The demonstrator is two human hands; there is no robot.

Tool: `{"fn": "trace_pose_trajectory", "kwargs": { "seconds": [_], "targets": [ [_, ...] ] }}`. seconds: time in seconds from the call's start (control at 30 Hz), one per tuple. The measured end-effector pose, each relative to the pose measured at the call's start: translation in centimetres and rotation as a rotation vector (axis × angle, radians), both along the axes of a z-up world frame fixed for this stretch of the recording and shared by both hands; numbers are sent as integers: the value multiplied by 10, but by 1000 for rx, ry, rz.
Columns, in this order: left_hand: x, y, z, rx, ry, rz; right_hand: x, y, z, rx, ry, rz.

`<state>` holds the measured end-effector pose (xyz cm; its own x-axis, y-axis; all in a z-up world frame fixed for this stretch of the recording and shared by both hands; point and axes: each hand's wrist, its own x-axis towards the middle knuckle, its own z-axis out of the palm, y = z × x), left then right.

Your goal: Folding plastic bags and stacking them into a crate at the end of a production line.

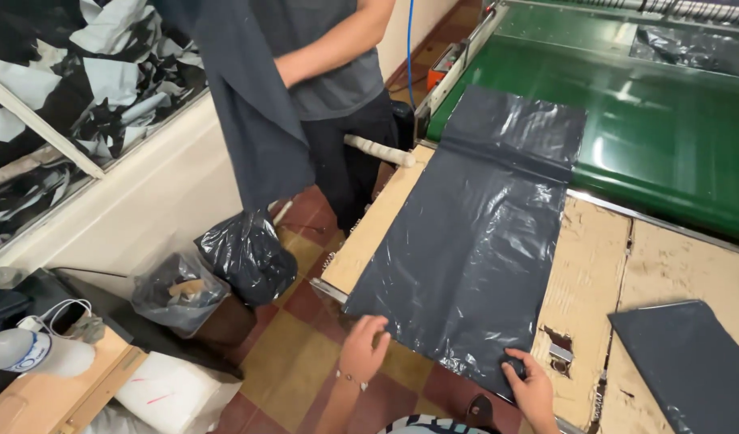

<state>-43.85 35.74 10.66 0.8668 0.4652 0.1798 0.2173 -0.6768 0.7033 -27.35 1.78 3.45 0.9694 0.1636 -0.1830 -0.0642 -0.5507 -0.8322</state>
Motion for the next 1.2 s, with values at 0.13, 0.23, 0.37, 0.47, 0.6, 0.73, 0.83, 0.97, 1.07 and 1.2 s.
{"fn": "trace_pose_trajectory", "kwargs": {
  "seconds": [0.13,0.23,0.37,0.47,0.6,0.73,0.83,0.97,1.07,1.2],
  "targets": [
    [23,54,-26,90,-87,63,0,-2,1,-26,-22,32],
    [36,80,-56,175,33,240,-2,-1,5,-38,-29,17],
    [36,80,-76,193,59,324,-7,-2,15,0,-8,36],
    [38,79,-80,204,-41,325,-8,-3,15,28,-15,38],
    [32,80,-70,45,-120,350,-8,-3,15,18,-13,67],
    [6,46,-70,205,-327,341,-10,-3,14,40,-56,63],
    [-18,9,-79,-95,-219,237,-9,-5,12,23,-29,72],
    [-45,-35,-81,-239,94,177,-11,-4,11,-9,-50,77],
    [-53,-57,-80,-283,163,118,-10,-3,8,-25,-65,73],
    [-57,-69,-57,-344,285,64,-11,-2,9,-63,-56,66]
  ]
}}
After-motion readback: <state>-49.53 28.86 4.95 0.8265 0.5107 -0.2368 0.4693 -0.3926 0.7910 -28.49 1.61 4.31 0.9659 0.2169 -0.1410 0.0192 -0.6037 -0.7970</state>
